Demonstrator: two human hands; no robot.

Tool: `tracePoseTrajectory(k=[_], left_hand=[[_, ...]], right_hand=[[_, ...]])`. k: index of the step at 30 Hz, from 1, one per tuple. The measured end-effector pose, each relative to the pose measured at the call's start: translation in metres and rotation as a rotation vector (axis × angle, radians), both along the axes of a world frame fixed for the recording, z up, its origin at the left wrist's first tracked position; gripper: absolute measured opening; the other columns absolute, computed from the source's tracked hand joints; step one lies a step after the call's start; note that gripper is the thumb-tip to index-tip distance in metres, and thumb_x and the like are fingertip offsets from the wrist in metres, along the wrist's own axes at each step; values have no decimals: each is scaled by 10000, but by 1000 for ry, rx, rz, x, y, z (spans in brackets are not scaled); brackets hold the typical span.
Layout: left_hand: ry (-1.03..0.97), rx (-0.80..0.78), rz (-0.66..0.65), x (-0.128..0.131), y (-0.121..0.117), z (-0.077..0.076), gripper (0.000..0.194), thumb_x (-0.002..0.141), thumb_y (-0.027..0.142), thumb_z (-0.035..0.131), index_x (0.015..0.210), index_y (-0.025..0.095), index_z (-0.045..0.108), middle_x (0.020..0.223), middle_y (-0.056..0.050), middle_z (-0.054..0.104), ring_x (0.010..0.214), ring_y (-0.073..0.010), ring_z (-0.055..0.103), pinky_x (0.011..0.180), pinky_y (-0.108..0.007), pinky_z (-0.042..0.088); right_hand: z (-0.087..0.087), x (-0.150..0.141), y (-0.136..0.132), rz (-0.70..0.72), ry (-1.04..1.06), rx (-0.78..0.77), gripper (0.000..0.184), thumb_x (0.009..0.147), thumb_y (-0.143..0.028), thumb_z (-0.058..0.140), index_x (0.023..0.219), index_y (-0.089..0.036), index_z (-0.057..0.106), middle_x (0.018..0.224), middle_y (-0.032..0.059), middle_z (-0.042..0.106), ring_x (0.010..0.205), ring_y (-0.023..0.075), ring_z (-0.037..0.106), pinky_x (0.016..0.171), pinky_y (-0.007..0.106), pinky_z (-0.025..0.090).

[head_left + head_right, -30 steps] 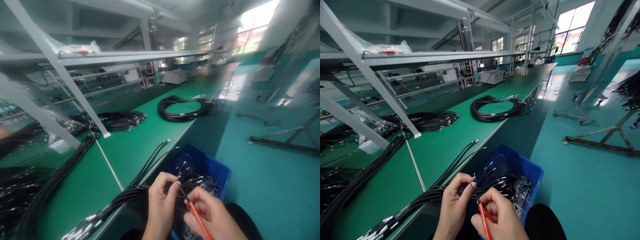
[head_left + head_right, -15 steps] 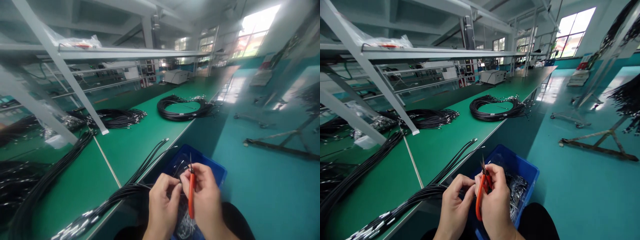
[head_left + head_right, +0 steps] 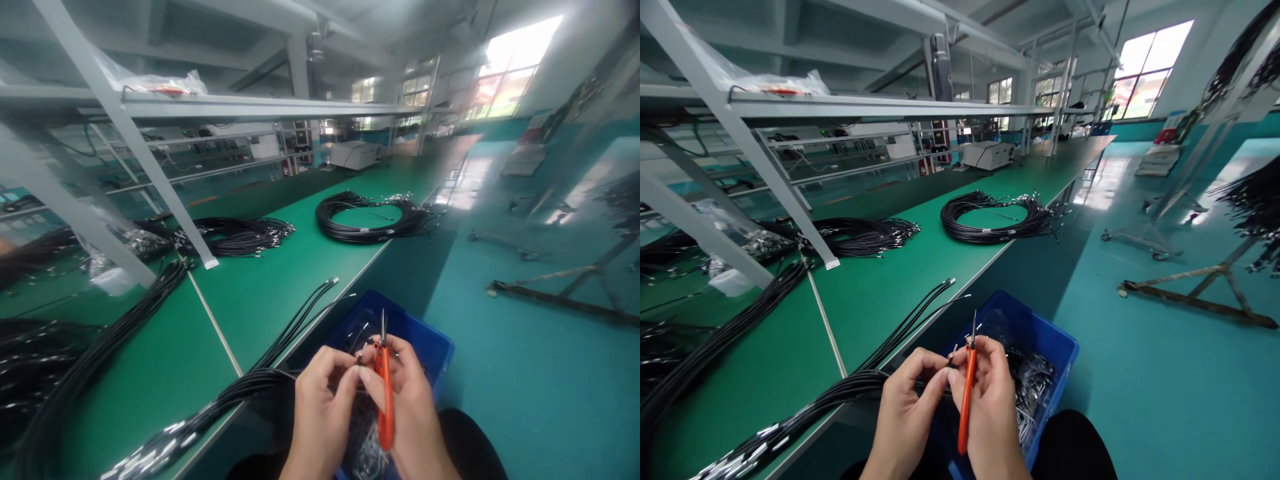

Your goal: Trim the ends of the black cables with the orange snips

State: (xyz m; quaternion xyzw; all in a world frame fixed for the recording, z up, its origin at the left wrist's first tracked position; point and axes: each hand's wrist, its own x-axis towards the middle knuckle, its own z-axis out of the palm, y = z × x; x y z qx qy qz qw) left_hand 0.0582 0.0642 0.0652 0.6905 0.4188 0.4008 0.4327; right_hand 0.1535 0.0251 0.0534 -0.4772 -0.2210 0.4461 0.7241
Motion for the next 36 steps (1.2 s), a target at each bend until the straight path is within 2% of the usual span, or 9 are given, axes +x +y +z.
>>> tracePoseTrajectory(k=[11, 13, 16, 19, 23, 26, 30, 34, 36], left_hand=[[-400, -438, -270, -21, 23, 3, 113, 798, 227, 578, 724, 153, 538, 685, 25, 503, 646, -99, 417, 651, -196, 354], [-286, -356, -248, -15, 21, -1, 118, 817, 247, 538, 734, 165, 523, 686, 21, 512, 635, -104, 440, 638, -200, 370], [158, -76, -168, 1, 15, -8, 102, 821, 251, 509, 760, 192, 567, 719, 9, 582, 675, -131, 522, 651, -213, 401], [407, 33, -96, 8, 18, -13, 25, 718, 252, 629, 704, 231, 628, 726, 13, 625, 732, -168, 565, 686, -236, 402], [576, 62, 263, -21, 53, -14, 173, 846, 236, 448, 790, 219, 611, 896, -71, 606, 945, -244, 526, 827, -345, 357], [654, 26, 410, -53, 84, -15, 113, 769, 180, 545, 657, 196, 551, 839, -83, 589, 968, -281, 522, 827, -388, 354], [618, -24, 386, -77, 106, -16, 200, 755, 210, 571, 581, 206, 473, 635, -16, 559, 763, -235, 595, 724, -349, 410], [438, -24, 245, -74, 102, 0, 78, 826, 241, 467, 799, 186, 515, 686, -13, 607, 669, -185, 623, 631, -294, 463], [348, 6, 152, -60, 89, 15, 160, 814, 270, 503, 950, 187, 518, 774, -13, 625, 735, -175, 631, 647, -272, 480]], right_hand=[[9, 21, -11, -70, -32, -96, 413, 635, -332, 762, 973, -235, 545, 788, 7, 672, 641, 144, 535, 532, 228, 396], [8, 24, -13, -60, -9, -88, 418, 639, -325, 766, 983, -239, 545, 797, 2, 666, 611, 124, 509, 522, 215, 395], [8, 33, -16, -87, 1, -66, 432, 636, -322, 777, 998, -252, 551, 817, -2, 662, 651, 119, 518, 576, 201, 428], [8, 46, -18, -131, -3, -54, 456, 603, -330, 796, 991, -249, 571, 839, 15, 664, 685, 128, 522, 587, 187, 451], [7, 59, -19, -192, 7, -48, 453, 566, -303, 811, 957, -237, 592, 815, 20, 658, 635, 121, 494, 528, 166, 444], [5, 60, -19, -173, 6, -42, 431, 588, -311, 801, 957, -242, 589, 807, 16, 653, 633, 126, 493, 530, 178, 445], [4, 56, -17, -135, -19, -56, 458, 599, -344, 794, 987, -243, 574, 828, 31, 653, 703, 172, 535, 545, 226, 457], [10, 50, -17, -111, -2, -49, 455, 605, -304, 800, 983, -253, 551, 744, -11, 632, 583, 129, 513, 513, 219, 436], [13, 45, -17, -77, 12, -21, 419, 635, -296, 783, 973, -254, 539, 691, -34, 610, 512, 102, 481, 475, 207, 410]])
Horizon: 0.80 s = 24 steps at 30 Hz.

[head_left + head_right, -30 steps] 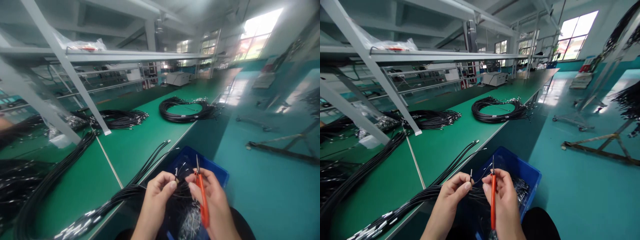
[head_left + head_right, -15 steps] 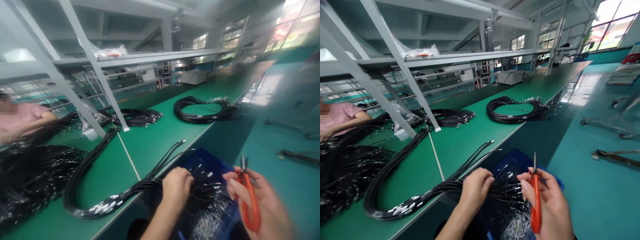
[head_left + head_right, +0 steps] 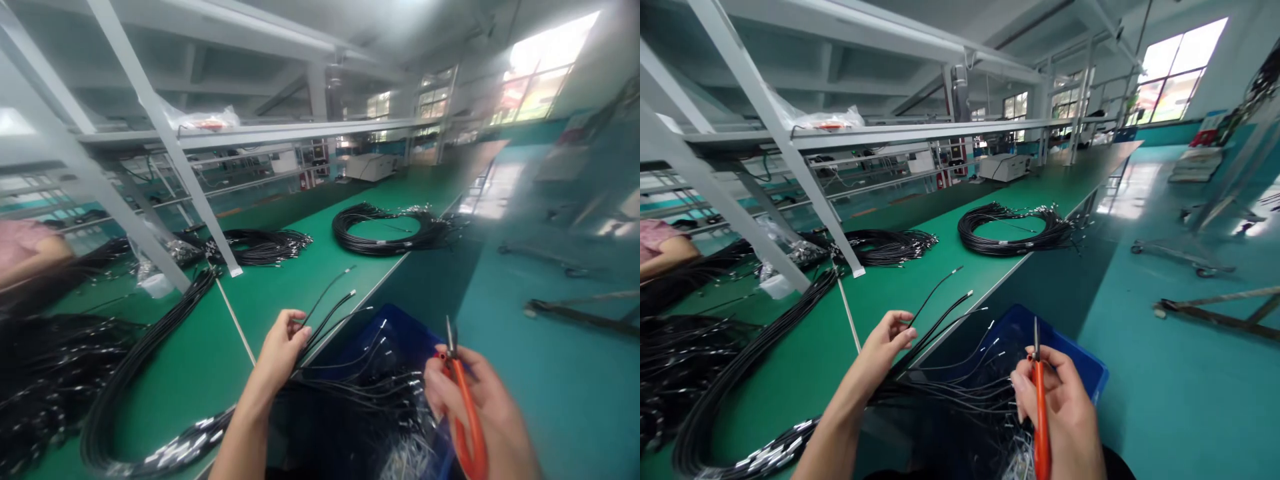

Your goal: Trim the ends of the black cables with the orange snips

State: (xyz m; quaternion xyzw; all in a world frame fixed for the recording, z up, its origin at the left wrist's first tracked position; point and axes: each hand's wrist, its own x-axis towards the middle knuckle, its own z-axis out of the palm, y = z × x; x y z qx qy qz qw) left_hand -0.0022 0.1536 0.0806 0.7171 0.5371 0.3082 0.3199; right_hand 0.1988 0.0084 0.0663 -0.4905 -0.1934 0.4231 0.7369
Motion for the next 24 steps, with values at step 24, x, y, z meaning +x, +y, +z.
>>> tracePoseTrajectory(k=[24], left_hand=[[58, 120, -263, 55, -90, 12, 129, 796, 239, 590, 681, 226, 646, 657, 13, 591, 621, -141, 559, 567, -234, 382]], right_hand=[[5, 15, 13, -115, -117, 43, 319, 687, -250, 745, 924, -225, 532, 666, -57, 601, 504, 86, 468, 469, 195, 369]])
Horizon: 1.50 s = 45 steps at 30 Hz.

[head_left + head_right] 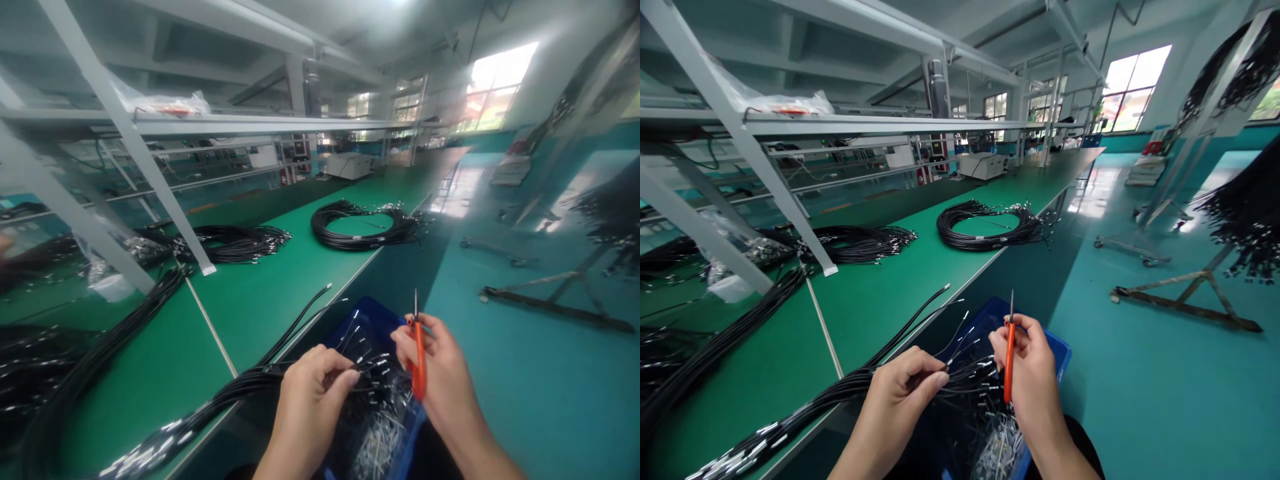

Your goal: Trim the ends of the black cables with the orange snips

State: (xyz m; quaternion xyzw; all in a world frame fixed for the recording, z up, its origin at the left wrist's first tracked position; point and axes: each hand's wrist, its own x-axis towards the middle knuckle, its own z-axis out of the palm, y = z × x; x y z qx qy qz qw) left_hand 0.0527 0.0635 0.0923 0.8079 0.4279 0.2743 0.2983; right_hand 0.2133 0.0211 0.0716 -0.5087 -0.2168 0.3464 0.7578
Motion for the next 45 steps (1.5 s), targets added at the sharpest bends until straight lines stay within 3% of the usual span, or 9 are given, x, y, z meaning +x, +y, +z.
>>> tracePoseTrajectory(k=[3, 6, 12, 19, 23, 26, 31, 34, 45], left_hand=[[-32, -84, -18, 3, 2, -3, 130, 783, 221, 592, 666, 218, 649, 664, 14, 592, 609, -135, 559, 559, -228, 377], [-25, -99, -30, 7, 2, -6, 139, 776, 207, 588, 649, 211, 644, 651, 13, 582, 599, -135, 551, 555, -230, 368], [-7, -96, -22, 7, 1, -10, 148, 780, 206, 577, 641, 207, 628, 641, 14, 570, 597, -139, 541, 557, -235, 356], [-172, -261, -20, -5, 1, -12, 136, 767, 245, 601, 649, 185, 636, 645, -3, 596, 624, -154, 543, 584, -233, 381], [-254, -351, 41, -4, 4, -14, 97, 738, 243, 628, 675, 173, 608, 611, 13, 573, 582, -137, 500, 547, -218, 372], [-299, -380, 42, -3, 6, -15, 107, 743, 232, 625, 664, 166, 598, 609, 19, 558, 580, -125, 483, 548, -209, 369], [-370, -454, 51, -3, 7, -18, 114, 741, 252, 638, 680, 158, 615, 606, 19, 562, 553, -114, 472, 526, -201, 370], [-394, -487, 46, -3, 8, -19, 124, 723, 254, 659, 660, 153, 624, 598, 10, 588, 542, -114, 479, 503, -196, 365], [-425, -564, -12, -5, 7, -23, 130, 734, 245, 660, 661, 145, 619, 626, 3, 627, 545, -97, 478, 495, -185, 347]], right_hand=[[-2, -7, -4, 135, 16, -2, 357, 682, -248, 747, 957, -219, 522, 777, -5, 669, 575, 110, 526, 546, 228, 422], [-2, -23, -5, 224, 47, 14, 364, 672, -217, 750, 942, -234, 505, 737, -30, 665, 575, 111, 534, 571, 235, 432], [-3, -30, 2, 56, 47, -14, 395, 623, -261, 785, 891, -229, 496, 629, -48, 615, 484, 111, 500, 468, 222, 380], [-3, 13, 13, 45, -130, -123, 314, 672, -377, 718, 857, -222, 517, 557, -55, 552, 402, 100, 415, 399, 223, 301], [-11, 19, 14, -66, -334, -231, 369, 507, -337, 820, 790, -230, 607, 672, 6, 632, 630, 213, 574, 561, 309, 426], [-13, 6, 9, -81, -400, -215, 342, 572, -334, 783, 842, -235, 597, 802, 41, 669, 774, 245, 614, 701, 360, 461], [-4, -30, 0, 205, -33, -131, 354, 664, -254, 737, 940, -238, 515, 797, 5, 679, 668, 174, 630, 621, 295, 498], [0, -42, 2, 214, 120, -76, 354, 642, -218, 751, 917, -227, 528, 744, -19, 667, 628, 147, 609, 614, 269, 489], [-3, -44, 5, 317, 303, 1, 283, 678, -184, 711, 887, -215, 522, 671, -43, 614, 530, 115, 555, 530, 233, 446]])
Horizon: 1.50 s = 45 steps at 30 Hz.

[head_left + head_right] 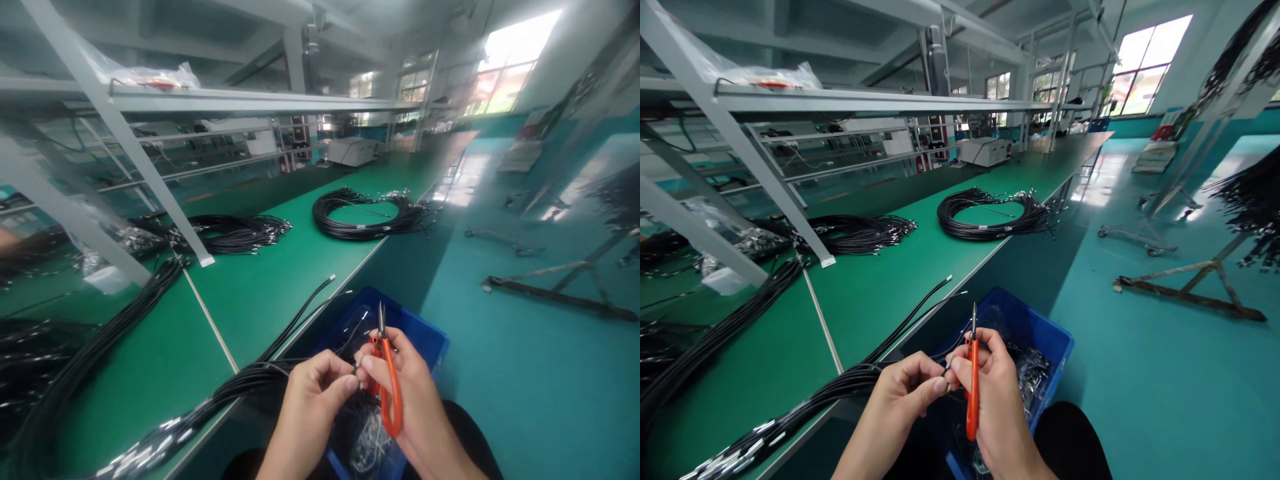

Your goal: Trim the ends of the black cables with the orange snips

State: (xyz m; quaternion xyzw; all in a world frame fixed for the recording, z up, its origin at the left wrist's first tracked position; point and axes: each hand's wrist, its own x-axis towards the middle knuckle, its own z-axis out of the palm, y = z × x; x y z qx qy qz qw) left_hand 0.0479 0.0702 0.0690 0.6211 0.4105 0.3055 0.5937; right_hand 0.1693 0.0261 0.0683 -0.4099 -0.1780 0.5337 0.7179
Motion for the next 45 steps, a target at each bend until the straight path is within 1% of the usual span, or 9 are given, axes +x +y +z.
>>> tracePoseTrajectory(k=[7, 12, 20, 25, 33, 36, 39, 42, 45], left_hand=[[-148, 23, -47, 2, -6, 4, 117, 826, 292, 563, 883, 192, 540, 726, 10, 579, 610, -110, 518, 525, -195, 399], [-57, 245, 179, 9, -14, 5, 91, 762, 237, 617, 705, 178, 577, 726, -18, 571, 607, -128, 536, 543, -227, 435], [-458, -87, 74, 5, -8, 9, 109, 749, 208, 630, 698, 113, 619, 521, -21, 604, 448, -110, 564, 463, -204, 436], [-489, -153, 69, 1, -7, 10, 107, 810, 193, 586, 753, 106, 613, 535, -25, 637, 477, -105, 591, 488, -184, 420], [-400, -55, 22, -1, -1, 13, 125, 787, 205, 620, 708, 148, 543, 630, 10, 592, 505, -84, 542, 493, -186, 404], [-258, 77, 118, -7, 3, 10, 109, 805, 199, 573, 709, 162, 537, 654, 21, 531, 542, -92, 511, 525, -205, 421], [13, 446, 233, -12, 2, 10, 98, 815, 146, 524, 876, 191, 585, 833, -22, 560, 683, -130, 555, 623, -239, 454], [207, 806, 184, -13, -2, 13, 222, 824, 107, 496, 960, 229, 622, 1029, -57, 546, 808, -145, 587, 682, -235, 460], [260, 855, 195, -12, -3, 16, 168, 833, 127, 506, 849, 220, 645, 999, -54, 574, 832, -156, 602, 694, -231, 459]], right_hand=[[-5, -12, -3, 57, 186, -56, 173, 731, -200, 667, 836, -206, 531, 656, -39, 583, 546, 123, 563, 489, 216, 430], [-6, -17, -3, 50, 136, -124, 351, 609, -228, 757, 902, -233, 563, 639, -34, 612, 538, 165, 585, 478, 260, 462], [-13, 1, 1, 328, 46, -148, 183, 617, -277, 764, 675, -195, 612, 511, 5, 595, 504, 180, 543, 485, 284, 460], [-4, -13, -1, 243, 319, 22, 74, 731, -170, 670, 736, -190, 599, 525, -30, 546, 534, 126, 494, 534, 236, 424], [9, -14, -3, 219, 394, 58, 100, 801, -88, 559, 750, -158, 607, 586, -3, 568, 537, 105, 484, 546, 223, 420], [10, -12, -3, 188, 412, 63, 102, 794, -76, 566, 763, -162, 611, 652, 9, 594, 559, 105, 502, 552, 225, 432], [10, -11, -2, 160, 403, 51, 96, 780, -72, 591, 786, -165, 615, 680, 7, 598, 577, 106, 510, 558, 223, 440], [10, -12, -1, 181, 398, 19, 75, 792, -96, 587, 759, -161, 607, 629, 3, 571, 583, 114, 507, 551, 219, 433], [11, -13, -1, 179, 391, 13, 75, 793, -110, 585, 740, -162, 598, 617, 1, 561, 587, 118, 503, 551, 220, 425]])
